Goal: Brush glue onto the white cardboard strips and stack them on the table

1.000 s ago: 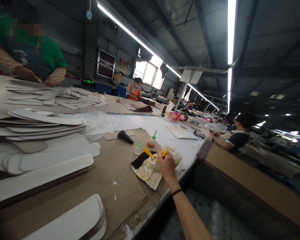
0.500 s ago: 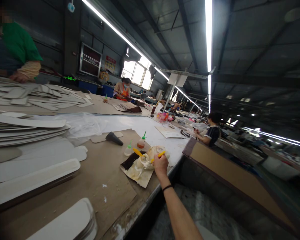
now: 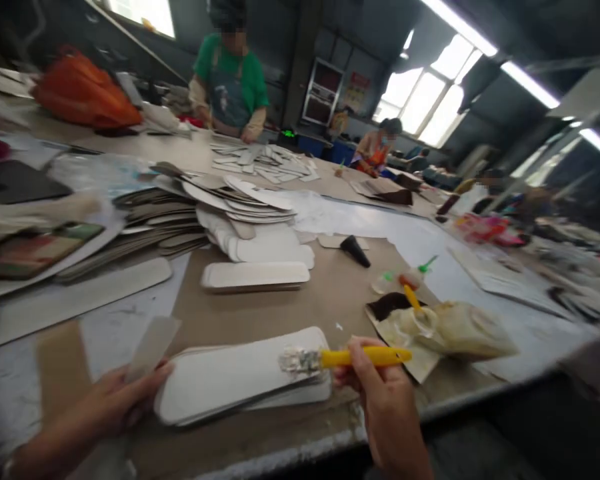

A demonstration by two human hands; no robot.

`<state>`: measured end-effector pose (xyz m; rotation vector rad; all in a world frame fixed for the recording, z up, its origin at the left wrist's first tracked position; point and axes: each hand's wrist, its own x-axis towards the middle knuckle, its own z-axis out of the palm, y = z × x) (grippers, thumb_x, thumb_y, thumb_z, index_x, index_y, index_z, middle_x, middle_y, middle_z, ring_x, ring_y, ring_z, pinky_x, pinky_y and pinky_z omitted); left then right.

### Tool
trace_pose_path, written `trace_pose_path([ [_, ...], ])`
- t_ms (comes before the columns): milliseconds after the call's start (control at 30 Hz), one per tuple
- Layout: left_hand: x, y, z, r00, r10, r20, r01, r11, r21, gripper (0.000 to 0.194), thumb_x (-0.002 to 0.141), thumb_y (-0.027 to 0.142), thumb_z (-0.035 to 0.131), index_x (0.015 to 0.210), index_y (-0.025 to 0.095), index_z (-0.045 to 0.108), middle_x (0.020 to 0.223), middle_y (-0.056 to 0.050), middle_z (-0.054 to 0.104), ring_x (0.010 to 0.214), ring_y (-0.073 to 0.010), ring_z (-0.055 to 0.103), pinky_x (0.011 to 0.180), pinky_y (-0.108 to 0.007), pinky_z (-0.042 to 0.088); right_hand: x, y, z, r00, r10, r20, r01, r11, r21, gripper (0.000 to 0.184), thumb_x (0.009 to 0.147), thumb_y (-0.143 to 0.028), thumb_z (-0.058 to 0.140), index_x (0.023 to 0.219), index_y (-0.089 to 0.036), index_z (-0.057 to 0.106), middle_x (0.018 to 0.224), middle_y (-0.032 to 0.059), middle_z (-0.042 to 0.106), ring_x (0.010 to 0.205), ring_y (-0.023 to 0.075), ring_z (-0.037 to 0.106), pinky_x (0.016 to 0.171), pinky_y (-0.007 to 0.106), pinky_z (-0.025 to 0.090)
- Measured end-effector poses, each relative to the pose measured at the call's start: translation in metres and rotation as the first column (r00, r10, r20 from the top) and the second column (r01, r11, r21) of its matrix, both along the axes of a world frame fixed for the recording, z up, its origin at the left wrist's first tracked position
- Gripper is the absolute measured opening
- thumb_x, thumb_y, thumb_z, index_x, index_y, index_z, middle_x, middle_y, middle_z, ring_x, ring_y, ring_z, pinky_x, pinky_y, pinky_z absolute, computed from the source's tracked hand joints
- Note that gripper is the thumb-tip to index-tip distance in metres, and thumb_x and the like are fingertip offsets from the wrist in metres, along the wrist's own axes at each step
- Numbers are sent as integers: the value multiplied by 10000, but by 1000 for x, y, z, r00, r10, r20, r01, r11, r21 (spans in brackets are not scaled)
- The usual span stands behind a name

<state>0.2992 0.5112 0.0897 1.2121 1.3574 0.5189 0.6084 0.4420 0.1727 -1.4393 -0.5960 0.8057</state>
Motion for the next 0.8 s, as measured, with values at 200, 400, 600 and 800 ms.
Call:
trace_pose_path([
  [200, 2, 1, 3, 993, 42, 109, -38, 999, -39, 507, 621, 679, 541, 668, 177, 484, 499, 63, 427, 442, -99, 356, 431, -230, 244, -92, 15, -18, 955, 287, 68, -283, 957, -59, 333, 724, -469, 669, 838, -170, 579, 553, -16, 611, 517, 127, 583, 570, 230, 500],
  [400, -1, -3, 12, 988, 17, 153, -16, 1000, -8, 394, 665, 570, 563, 709, 182, 511, 502, 55, 482, 467, -126, 417, 441, -231, 307, -113, 23, -24, 936, 285, 209, -258, 955, -148, 367, 707, -517, 654, 835, -184, 572, 558, -4, 615, 516, 161, 597, 552, 269, 517],
  [600, -4, -3, 11, 984, 7, 179, -16, 999, 45, 375, 715, 466, 573, 923, 155, 574, 854, -42, 654, 784, -227, 581, 645, -279, 455, -114, 18, -18, 928, 254, 273, -224, 965, -135, 356, 720, -505, 646, 845, -179, 573, 551, -6, 601, 508, 163, 588, 534, 272, 516],
  [800, -4, -4, 3, 978, -17, 209, 3, 998, 68, 401, 735, 456, 545, 961, 126, 566, 887, -78, 663, 809, -249, 592, 690, -319, 474, -129, 18, -17, 922, 291, 255, -258, 953, -158, 324, 740, -497, 630, 848, -200, 557, 537, -33, 600, 509, 136, 580, 561, 236, 504],
])
